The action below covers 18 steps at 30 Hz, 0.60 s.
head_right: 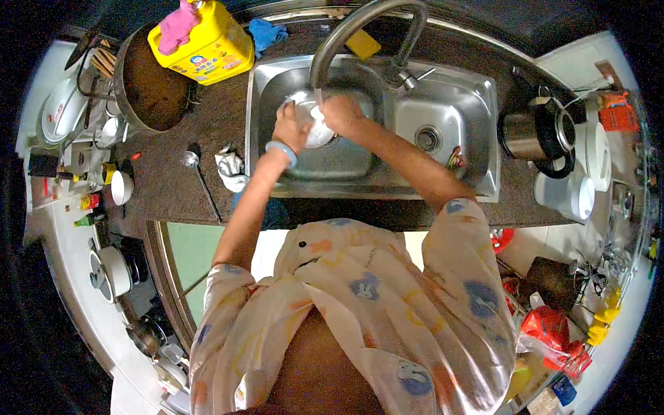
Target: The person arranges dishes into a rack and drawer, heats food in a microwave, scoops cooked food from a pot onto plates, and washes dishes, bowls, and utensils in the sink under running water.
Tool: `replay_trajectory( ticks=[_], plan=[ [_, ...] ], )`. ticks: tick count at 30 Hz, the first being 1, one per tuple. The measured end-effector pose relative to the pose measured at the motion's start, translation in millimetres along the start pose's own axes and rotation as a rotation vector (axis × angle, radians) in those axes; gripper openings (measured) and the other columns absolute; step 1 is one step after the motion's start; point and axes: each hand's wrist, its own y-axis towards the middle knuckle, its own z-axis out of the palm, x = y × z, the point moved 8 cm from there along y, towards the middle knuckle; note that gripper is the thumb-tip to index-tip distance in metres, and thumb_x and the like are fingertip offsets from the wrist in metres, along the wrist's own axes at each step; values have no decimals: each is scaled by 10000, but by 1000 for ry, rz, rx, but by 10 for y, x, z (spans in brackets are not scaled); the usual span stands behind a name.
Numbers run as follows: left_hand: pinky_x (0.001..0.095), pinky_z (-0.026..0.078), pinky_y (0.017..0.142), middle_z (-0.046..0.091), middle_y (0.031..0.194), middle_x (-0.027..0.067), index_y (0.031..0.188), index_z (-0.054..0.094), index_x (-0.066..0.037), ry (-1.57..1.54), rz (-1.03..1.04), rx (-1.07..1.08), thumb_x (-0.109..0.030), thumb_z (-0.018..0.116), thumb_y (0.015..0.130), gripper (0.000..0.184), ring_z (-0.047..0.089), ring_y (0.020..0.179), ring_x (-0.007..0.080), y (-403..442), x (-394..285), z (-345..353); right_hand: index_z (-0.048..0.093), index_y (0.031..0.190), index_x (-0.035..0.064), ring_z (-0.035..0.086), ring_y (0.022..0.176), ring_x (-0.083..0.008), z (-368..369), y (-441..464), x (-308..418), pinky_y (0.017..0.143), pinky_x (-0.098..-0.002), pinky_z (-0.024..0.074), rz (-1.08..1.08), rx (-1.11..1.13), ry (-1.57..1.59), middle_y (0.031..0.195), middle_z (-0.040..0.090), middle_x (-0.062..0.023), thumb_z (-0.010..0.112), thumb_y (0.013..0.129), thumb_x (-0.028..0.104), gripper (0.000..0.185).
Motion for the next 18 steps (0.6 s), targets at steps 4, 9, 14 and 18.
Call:
replay_trajectory(
  ticks=[4,9,14,18],
  plan=[
    [483,263,1079,516,1258,169,1163,574,-9,538,162,-2,-362,627,831,487,355,1280,346,-336,-538,103,655,905,9,652,756,-363,-156,-125,-209,718,-449,525,204,-120,106,789,655,-199,619,717,169,250],
    [383,452,902,664,857,89,886,647,-60,431,266,162,-103,566,767,150,621,941,236,-365,-519,345,665,890,-10,653,790,-358,325,-102,-498,770,-449,516,362,223,212,825,653,-221,623,689,173,275],
    [377,497,742,655,820,95,876,648,-112,395,554,119,-98,558,754,153,630,782,276,-481,-520,203,663,1009,49,654,832,-329,91,-112,-326,745,-445,512,160,64,113,957,668,-159,636,769,252,315],
    [374,502,728,648,800,112,864,655,-103,291,670,122,-122,608,750,125,635,782,290,-533,-585,136,658,1016,87,650,844,-333,0,-25,-172,743,-440,504,-104,-92,98,961,669,-144,643,800,290,297]
  ],
)
